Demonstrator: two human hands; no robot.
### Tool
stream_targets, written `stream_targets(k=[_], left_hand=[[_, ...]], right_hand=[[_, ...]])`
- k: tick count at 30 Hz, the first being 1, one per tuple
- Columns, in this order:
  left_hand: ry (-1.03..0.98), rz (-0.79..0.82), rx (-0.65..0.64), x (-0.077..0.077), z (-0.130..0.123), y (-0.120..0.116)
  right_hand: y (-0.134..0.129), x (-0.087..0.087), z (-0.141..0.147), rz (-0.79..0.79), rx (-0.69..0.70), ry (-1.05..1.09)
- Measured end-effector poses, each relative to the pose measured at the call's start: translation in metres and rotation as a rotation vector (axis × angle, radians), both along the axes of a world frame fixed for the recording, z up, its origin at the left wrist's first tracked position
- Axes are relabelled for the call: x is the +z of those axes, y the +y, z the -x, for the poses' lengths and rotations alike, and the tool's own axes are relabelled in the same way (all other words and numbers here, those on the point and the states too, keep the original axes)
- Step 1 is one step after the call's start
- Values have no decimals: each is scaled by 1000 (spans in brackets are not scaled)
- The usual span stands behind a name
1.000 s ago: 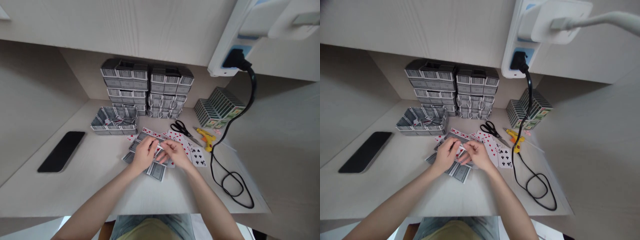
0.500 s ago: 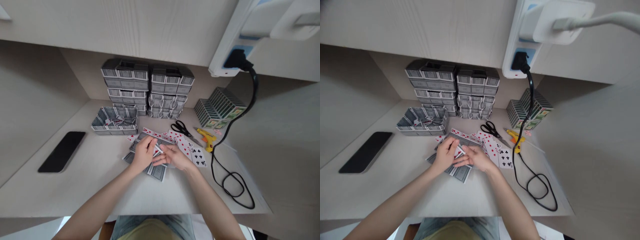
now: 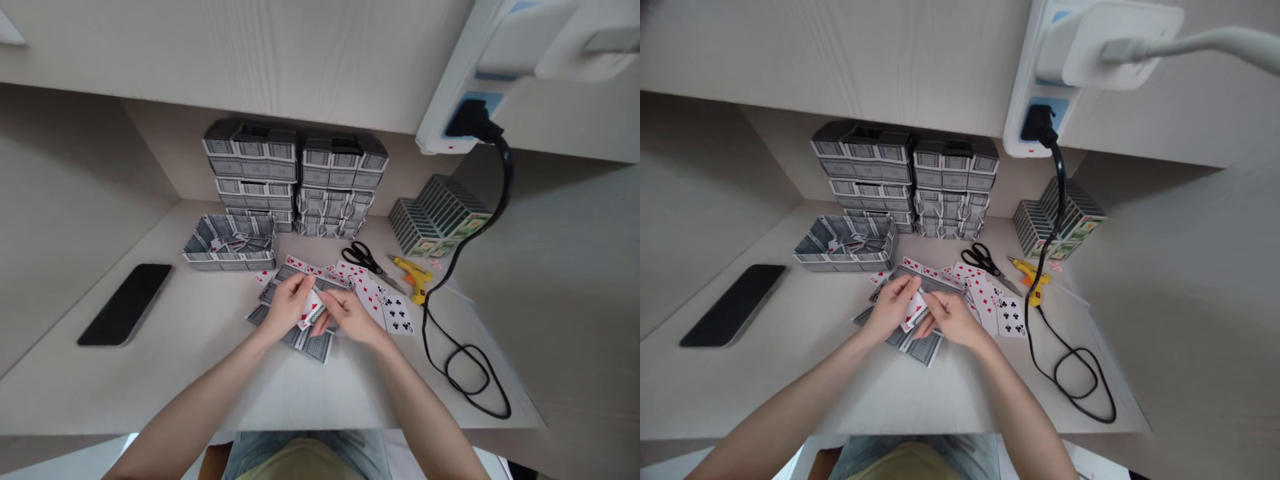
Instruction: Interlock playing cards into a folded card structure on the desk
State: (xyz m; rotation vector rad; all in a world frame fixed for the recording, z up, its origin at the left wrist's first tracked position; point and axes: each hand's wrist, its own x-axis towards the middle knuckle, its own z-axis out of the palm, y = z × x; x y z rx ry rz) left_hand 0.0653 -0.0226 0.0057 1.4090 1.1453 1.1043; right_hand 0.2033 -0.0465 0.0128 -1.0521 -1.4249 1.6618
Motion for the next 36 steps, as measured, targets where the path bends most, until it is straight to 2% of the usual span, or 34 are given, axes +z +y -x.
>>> stream_targets(k=[5,12,16,19,21,24,30,33,36], left_hand=[[325,-287,-14,0,7,1],[581,-659,7,-3,7,0],[729,-805,18,-4,7,-1],[764,-849,45,-4,8,-2],[717,-801,102,-4,8,-3],[572,-626,139,-3,4,-5],[371,-329,77,-3,-3,-11],[276,-234,62,-2,-5,-11],[92,-88,-19,1,-6,-11]], right_hand=[[2,-3,-2,-70,-51,-68],[2,-7,-1,-170,-138,-208],[0,-11,3,-166,-203,-298],[-1,-11,4,-211,-194,-327],[-1,-12,4,-260,-172,-293],[-2,-13,6,-290,-190,-229],[-4,-15,11,-462,-406,-378],[-5,-14,11,-529,-446,-409],[-6,-13,9,-534,-444,-380]])
